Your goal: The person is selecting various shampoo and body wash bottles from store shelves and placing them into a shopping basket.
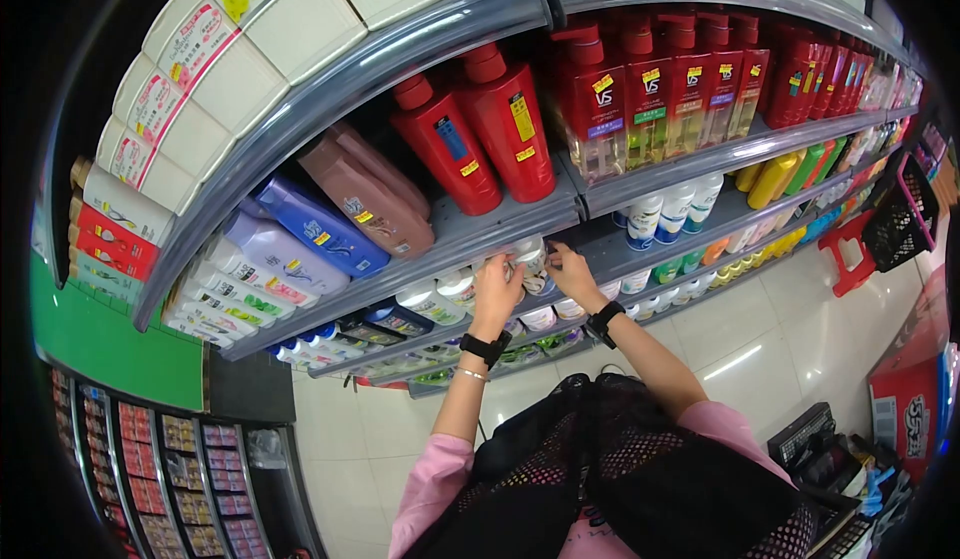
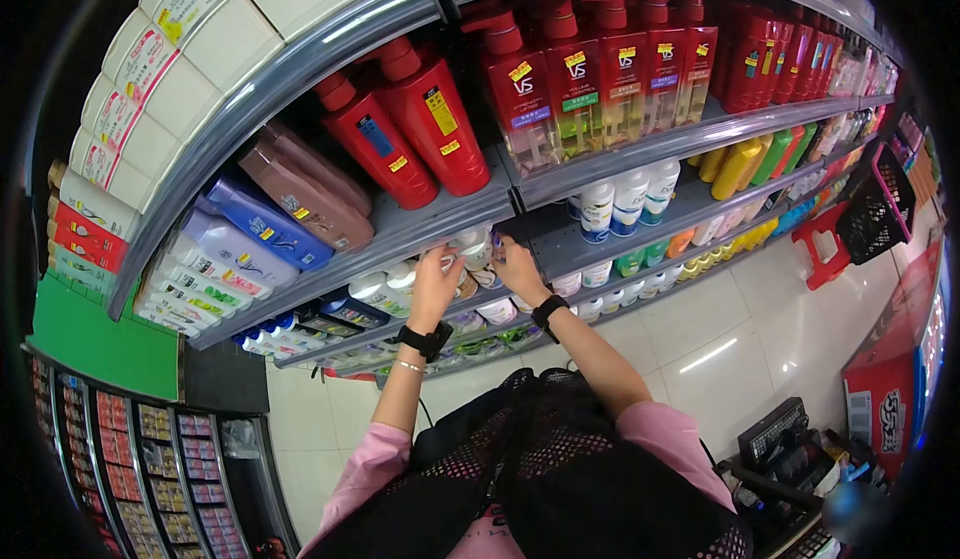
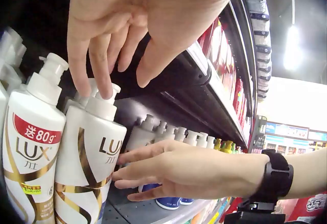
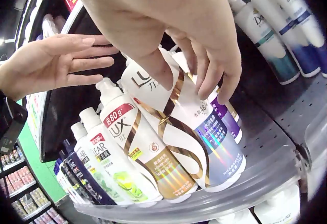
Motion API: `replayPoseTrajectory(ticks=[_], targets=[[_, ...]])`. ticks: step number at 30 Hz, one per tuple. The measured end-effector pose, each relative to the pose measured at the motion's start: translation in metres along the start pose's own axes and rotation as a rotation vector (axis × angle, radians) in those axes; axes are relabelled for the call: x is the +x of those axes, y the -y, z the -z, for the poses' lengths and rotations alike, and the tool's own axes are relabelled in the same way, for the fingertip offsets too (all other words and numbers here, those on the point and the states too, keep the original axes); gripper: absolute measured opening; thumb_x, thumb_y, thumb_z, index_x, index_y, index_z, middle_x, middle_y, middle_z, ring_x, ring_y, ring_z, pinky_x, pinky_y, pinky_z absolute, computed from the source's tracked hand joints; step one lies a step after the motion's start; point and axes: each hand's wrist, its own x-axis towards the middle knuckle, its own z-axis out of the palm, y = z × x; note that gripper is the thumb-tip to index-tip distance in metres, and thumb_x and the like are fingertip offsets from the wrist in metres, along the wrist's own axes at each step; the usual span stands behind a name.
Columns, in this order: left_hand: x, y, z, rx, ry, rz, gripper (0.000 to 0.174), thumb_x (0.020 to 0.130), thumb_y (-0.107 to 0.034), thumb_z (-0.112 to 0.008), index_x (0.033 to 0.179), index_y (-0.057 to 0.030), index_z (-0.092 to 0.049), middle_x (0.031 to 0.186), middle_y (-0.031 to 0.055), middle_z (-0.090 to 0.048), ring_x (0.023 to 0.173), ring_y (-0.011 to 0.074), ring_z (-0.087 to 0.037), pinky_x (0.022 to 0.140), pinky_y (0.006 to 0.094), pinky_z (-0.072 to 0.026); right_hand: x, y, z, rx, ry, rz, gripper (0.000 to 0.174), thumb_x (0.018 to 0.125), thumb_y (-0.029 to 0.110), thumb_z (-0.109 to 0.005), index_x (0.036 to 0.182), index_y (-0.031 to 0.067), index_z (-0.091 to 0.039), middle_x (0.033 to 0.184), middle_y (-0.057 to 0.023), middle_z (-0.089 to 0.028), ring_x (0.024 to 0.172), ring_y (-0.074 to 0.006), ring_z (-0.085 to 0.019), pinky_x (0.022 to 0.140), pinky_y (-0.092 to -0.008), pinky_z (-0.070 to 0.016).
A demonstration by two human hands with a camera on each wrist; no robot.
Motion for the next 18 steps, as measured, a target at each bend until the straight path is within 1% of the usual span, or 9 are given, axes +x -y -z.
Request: replayPoseTrajectory(ticks=[3,6,9,12,13,16,18], targets=[[0.005,0.003,-0.003,0.058,0.081,-0.054,0.034,0.082,-0.013,-0.063,0.111,0.0055,-0.057,0.087,0.0204,-0.066,0.080,0.0326,-0.065,0.068,0.0375,-0.0504,0.001,-0.008,-0.001,0.013,0.049,0.028,0.042,0.077,0.007,-0.064,0.116,-0.0049,-0.054,0.098,-0.0212,-0.065,0.093,-0.0299,-0.065,0.079,-0.0358,-0.0512],[0.006,0.005,-0.007,0.060,0.012,-0.170,0.034,0.082,-0.013,-0.062,0.111,0.0060,-0.057,0.077,0.0215,-0.064,0.073,0.0356,-0.063,0.064,0.0401,-0.0477,-0.003,-0.009,0.000,0.046,-0.002,0.097,0.039,0.076,0.008,-0.065,0.113,-0.0025,-0.055,0.096,-0.0228,-0.065,0.090,-0.0374,-0.063,0.077,-0.0410,-0.0507],[0.005,-0.001,-0.003,0.071,0.046,-0.160,0.035,0.081,-0.010,-0.062,0.112,0.0060,-0.057,0.076,0.0226,-0.064,0.072,0.0359,-0.063,0.061,0.0394,-0.0475,-0.005,-0.009,0.000,0.042,-0.013,0.105,0.038,0.077,0.008,-0.064,0.112,-0.0026,-0.054,0.094,-0.0231,-0.065,0.090,-0.0376,-0.063,0.077,-0.0413,-0.0506],[0.008,-0.004,0.003,0.086,0.125,-0.102,0.035,0.080,-0.009,-0.063,0.112,0.0056,-0.057,0.074,0.0231,-0.063,0.071,0.0359,-0.063,0.059,0.0382,-0.0472,-0.002,-0.009,-0.003,0.027,0.001,0.007,0.040,0.078,0.006,-0.063,0.115,-0.0048,-0.053,0.098,-0.0207,-0.065,0.092,-0.0301,-0.065,0.078,-0.0355,-0.0514],[0.009,-0.005,0.005,0.093,0.159,-0.072,0.036,0.080,-0.008,-0.063,0.113,0.0045,-0.057,0.077,0.0245,-0.062,0.070,0.0355,-0.063,0.059,0.0373,-0.0473,-0.003,-0.008,-0.003,0.030,-0.004,0.006,0.039,0.078,0.005,-0.062,0.115,-0.0040,-0.054,0.097,-0.0203,-0.065,0.091,-0.0304,-0.066,0.078,-0.0357,-0.0517],[0.008,-0.001,0.004,0.054,0.106,-0.132,0.036,0.080,-0.008,-0.063,0.114,0.0031,-0.058,0.082,0.0259,-0.062,0.069,0.0356,-0.063,0.060,0.0378,-0.0476,-0.002,-0.005,-0.004,-0.042,0.015,0.033,0.038,0.077,0.004,-0.062,0.114,-0.0040,-0.054,0.096,-0.0204,-0.065,0.089,-0.0301,-0.066,0.077,-0.0354,-0.0520],[0.008,0.000,0.003,0.077,0.104,-0.114,0.036,0.080,-0.008,-0.062,0.114,0.0026,-0.058,0.084,0.0259,-0.062,0.069,0.0353,-0.064,0.061,0.0376,-0.0481,-0.001,-0.003,-0.003,-0.033,0.017,0.038,0.039,0.077,0.004,-0.062,0.115,-0.0039,-0.054,0.096,-0.0206,-0.065,0.089,-0.0299,-0.066,0.077,-0.0352,-0.0521]])
